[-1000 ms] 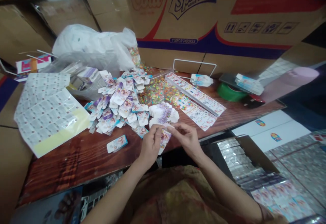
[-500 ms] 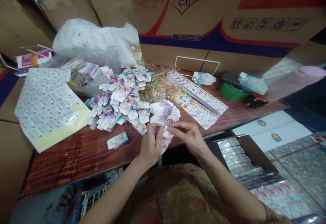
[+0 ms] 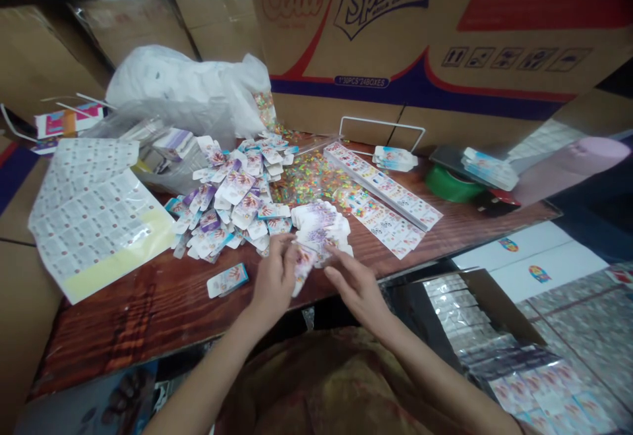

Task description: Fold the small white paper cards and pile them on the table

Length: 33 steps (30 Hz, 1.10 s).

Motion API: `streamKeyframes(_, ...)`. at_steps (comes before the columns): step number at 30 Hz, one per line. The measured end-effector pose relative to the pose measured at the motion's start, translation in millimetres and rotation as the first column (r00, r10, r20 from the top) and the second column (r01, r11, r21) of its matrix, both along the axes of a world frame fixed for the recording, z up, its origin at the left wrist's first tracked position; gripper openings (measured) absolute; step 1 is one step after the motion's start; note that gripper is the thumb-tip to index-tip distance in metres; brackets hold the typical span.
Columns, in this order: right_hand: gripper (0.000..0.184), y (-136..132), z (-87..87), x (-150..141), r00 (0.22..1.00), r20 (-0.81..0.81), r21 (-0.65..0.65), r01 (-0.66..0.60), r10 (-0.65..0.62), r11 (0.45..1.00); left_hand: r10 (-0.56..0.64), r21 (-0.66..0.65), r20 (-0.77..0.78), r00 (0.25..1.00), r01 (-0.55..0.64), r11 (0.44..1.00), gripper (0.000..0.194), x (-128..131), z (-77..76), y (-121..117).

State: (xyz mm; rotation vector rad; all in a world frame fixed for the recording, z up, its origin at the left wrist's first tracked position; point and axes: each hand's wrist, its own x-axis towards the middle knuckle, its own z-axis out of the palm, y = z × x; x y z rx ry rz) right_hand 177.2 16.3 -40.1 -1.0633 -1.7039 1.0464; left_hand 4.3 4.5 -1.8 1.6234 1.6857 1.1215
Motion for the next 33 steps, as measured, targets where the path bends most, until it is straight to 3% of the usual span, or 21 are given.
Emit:
streamKeyframes(3, 0.028, 10, -12.5, 2, 0.936, 0.181, 0.144, 0.279, -0.303, 0.949, 0.170, 0.250, -0.155, 0.973, -0.128, 0.960, 0.026, -28, 30.8, 25)
streamKeyframes(6, 0.033, 20, -23.3, 3, 0.822, 0.398, 0.299, 0.304, -0.408, 0.904, 0.320, 0.470, -0.294, 0.901, -0.156, 0.869, 0.032, -64, 63.4, 61)
streamKeyframes(9, 0.036, 22, -30.7, 0, 0.689, 0.574, 0.385, 0.249, -0.442, 0.889, 0.397, 0.440, -0.443, 0.804, -0.190, 0.877, 0.033, -91, 80.9, 95)
streamKeyframes(11, 0.036, 21, -33.1, -2, 0.619, 0.646, 0.403, 0.222, -0.447, 0.888, 0.432, 0.376, -0.565, 0.703, -0.247, 0.893, 0.040, -92, 81.1, 105)
streamKeyframes(14, 0.033, 19, -32.8, -3, 0.579, 0.691, 0.405, 0.188, -0.434, 0.895, 0.402, 0.352, -0.699, 0.591, -0.205, 0.913, 0.051, -60, 64.6, 90)
streamKeyframes(16, 0.030, 19, -31.1, -2, 0.579, 0.694, 0.403, 0.179, -0.427, 0.897, 0.202, 0.233, -0.792, 0.575, -0.021, 0.972, 0.046, -26, 43.8, 68)
streamKeyframes(18, 0.027, 19, -29.1, -2, 0.582, 0.692, 0.401, 0.182, -0.427, 0.898, -0.047, 0.036, -0.849, 0.526, 0.146, 0.989, 0.036, 5, 18.2, 45)
streamKeyframes(20, 0.024, 20, -27.7, -2, 0.587, 0.685, 0.402, 0.190, -0.433, 0.895, -0.165, -0.086, -0.854, 0.493, 0.178, 0.980, 0.030, 27, -7.5, 31)
streamKeyframes(23, 0.024, 20, -28.6, -6, 0.604, 0.668, 0.405, 0.196, -0.435, 0.893, -0.146, -0.110, -0.847, 0.512, 0.102, 0.989, 0.025, 38, -36.3, 24)
streamKeyframes(25, 0.025, 21, -31.5, -9, 0.615, 0.656, 0.410, 0.197, -0.438, 0.891, -0.105, -0.077, -0.853, 0.511, 0.076, 0.994, 0.027, 38, -46.0, 24)
streamKeyframes(30, 0.020, 30, -38.8, -13, 0.737, 0.499, 0.377, 0.290, -0.456, 0.880, -0.070, -0.019, -0.904, 0.421, 0.123, 0.992, 0.035, 36, -51.2, 18)
streamKeyframes(33, 0.017, 36, -33.8, -9, 0.843, 0.318, 0.284, 0.353, -0.435, 0.892, -0.040, 0.042, -0.886, 0.462, 0.165, 0.985, 0.034, 35, -50.2, 12)
